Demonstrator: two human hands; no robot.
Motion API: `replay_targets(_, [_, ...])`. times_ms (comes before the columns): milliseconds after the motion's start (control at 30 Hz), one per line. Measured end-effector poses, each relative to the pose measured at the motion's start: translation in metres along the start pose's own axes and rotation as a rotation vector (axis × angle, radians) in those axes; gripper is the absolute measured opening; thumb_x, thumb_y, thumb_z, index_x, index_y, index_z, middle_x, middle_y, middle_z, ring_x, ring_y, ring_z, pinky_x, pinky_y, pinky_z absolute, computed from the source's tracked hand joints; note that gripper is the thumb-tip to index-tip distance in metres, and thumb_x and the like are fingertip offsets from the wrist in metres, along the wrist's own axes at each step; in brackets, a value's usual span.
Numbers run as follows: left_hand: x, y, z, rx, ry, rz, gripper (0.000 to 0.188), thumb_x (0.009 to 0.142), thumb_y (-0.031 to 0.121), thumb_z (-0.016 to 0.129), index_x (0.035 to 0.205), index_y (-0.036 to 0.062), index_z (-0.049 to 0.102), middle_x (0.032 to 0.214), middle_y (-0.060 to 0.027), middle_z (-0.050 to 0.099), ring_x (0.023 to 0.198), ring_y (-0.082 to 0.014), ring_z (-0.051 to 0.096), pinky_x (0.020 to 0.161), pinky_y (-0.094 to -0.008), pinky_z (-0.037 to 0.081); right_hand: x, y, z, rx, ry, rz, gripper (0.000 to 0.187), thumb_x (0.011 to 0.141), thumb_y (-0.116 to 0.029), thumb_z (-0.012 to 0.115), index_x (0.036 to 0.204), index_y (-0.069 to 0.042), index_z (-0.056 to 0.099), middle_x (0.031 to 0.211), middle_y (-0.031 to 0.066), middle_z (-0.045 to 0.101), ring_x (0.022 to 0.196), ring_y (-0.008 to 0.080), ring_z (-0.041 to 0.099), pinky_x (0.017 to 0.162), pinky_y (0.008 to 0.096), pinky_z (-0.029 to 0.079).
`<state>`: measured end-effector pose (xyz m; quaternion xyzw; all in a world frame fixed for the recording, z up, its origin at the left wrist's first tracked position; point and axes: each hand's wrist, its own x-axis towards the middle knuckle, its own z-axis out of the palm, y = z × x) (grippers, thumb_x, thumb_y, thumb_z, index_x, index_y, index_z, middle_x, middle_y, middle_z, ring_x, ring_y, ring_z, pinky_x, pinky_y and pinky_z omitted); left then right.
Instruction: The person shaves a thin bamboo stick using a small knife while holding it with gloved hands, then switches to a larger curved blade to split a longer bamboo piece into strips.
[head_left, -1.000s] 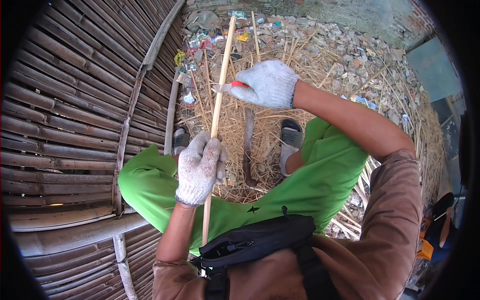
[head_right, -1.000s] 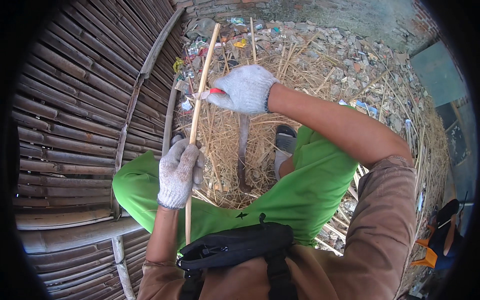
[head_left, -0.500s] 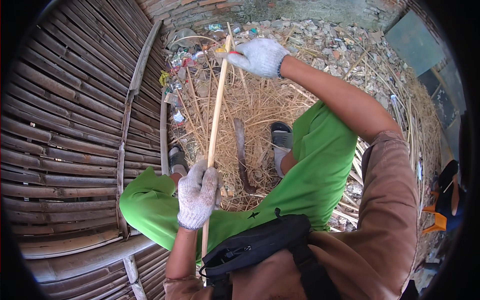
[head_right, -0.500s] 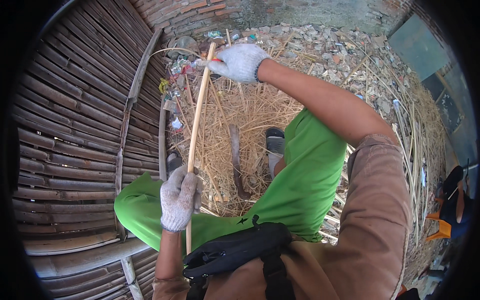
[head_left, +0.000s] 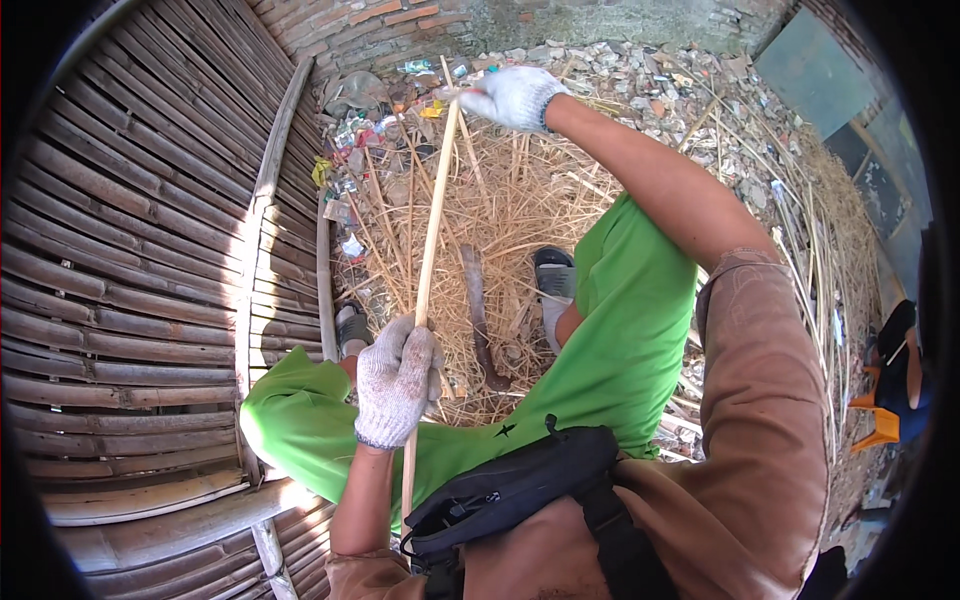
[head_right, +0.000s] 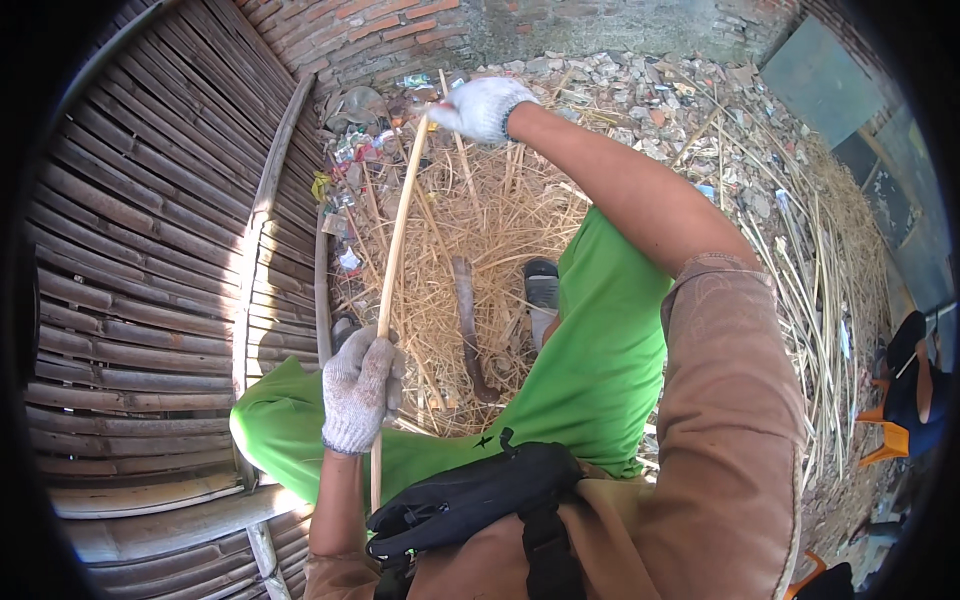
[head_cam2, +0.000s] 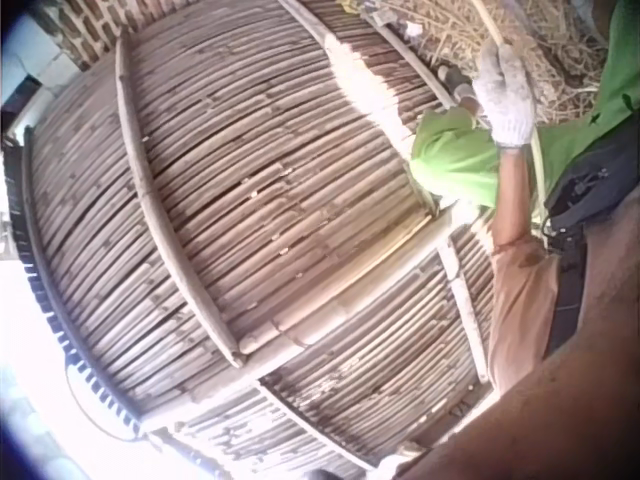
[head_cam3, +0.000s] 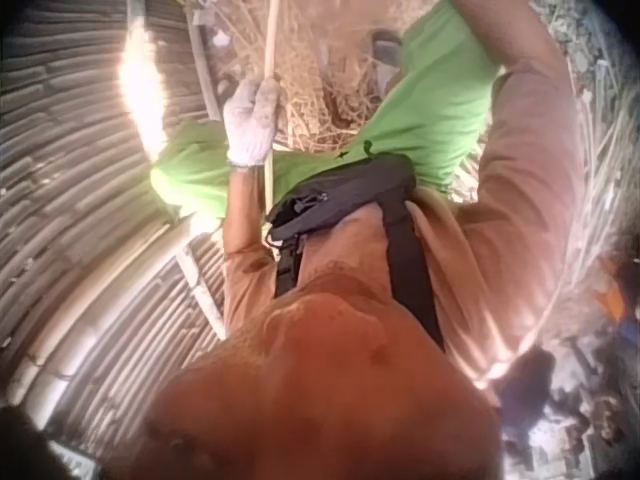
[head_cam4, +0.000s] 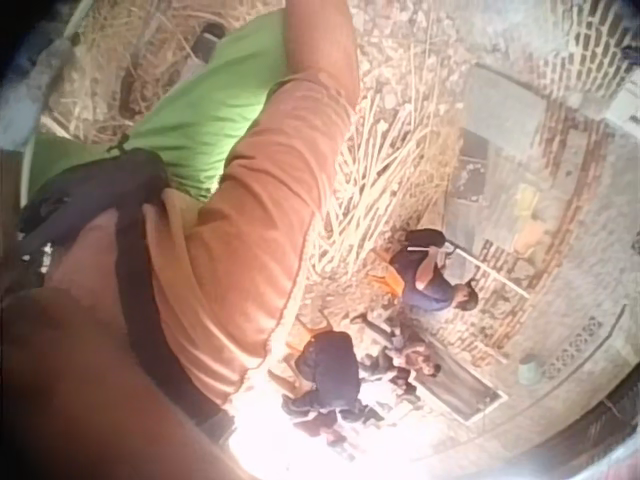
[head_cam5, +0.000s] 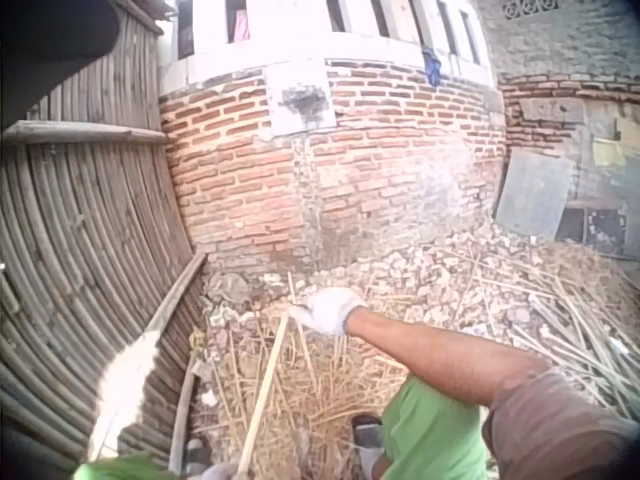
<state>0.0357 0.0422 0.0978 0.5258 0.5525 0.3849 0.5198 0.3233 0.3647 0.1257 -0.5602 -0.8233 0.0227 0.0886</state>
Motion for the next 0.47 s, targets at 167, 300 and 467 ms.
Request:
replay_targets(167, [-0.012,-0.009,-0.018,-0.046,0.038,0.021,0.03,0.114,0.027,0.055,0.12,-0.0013,0.061,0.077,-0.0015,0.063,0.049,-0.0053,0.054,0.042,-0.0222,0.044,-0.014,0.118,-0.021,-0.003,0.122,0.322,0.082,0.106,-0.074,0.034,0.122,-0.006,0.078,0.124,0.0233,0.076,0.117,0.0393,0.073,0.103,0.0485,0.056])
replay_targets(300, [0.009,-0.018,-0.016,-0.409,0.006,-0.123,0.028,0.113,0.024,0.057,0.124,-0.001,0.06,0.076,-0.0019,0.06,0.048,-0.0082,0.053,0.04,-0.0235,0.043,-0.015,0.064,0.012,0.065,0.145,0.097,0.082,0.107,-0.073,0.033,0.124,-0.004,0.073,0.118,0.0242,0.077,0.112,0.0435,0.072,0.101,0.0491,0.056])
replay_targets(467, [0.014,-0.013,-0.022,-0.508,0.025,-0.132,0.028,0.112,0.024,0.057,0.124,-0.002,0.06,0.075,-0.0037,0.06,0.047,-0.0125,0.054,0.04,-0.0262,0.045,-0.044,-0.073,-0.003,0.168,-0.053,-0.249,0.077,0.107,-0.074,0.031,0.117,-0.011,0.075,0.108,0.0275,0.076,0.105,0.0403,0.076,0.1,0.0523,0.058])
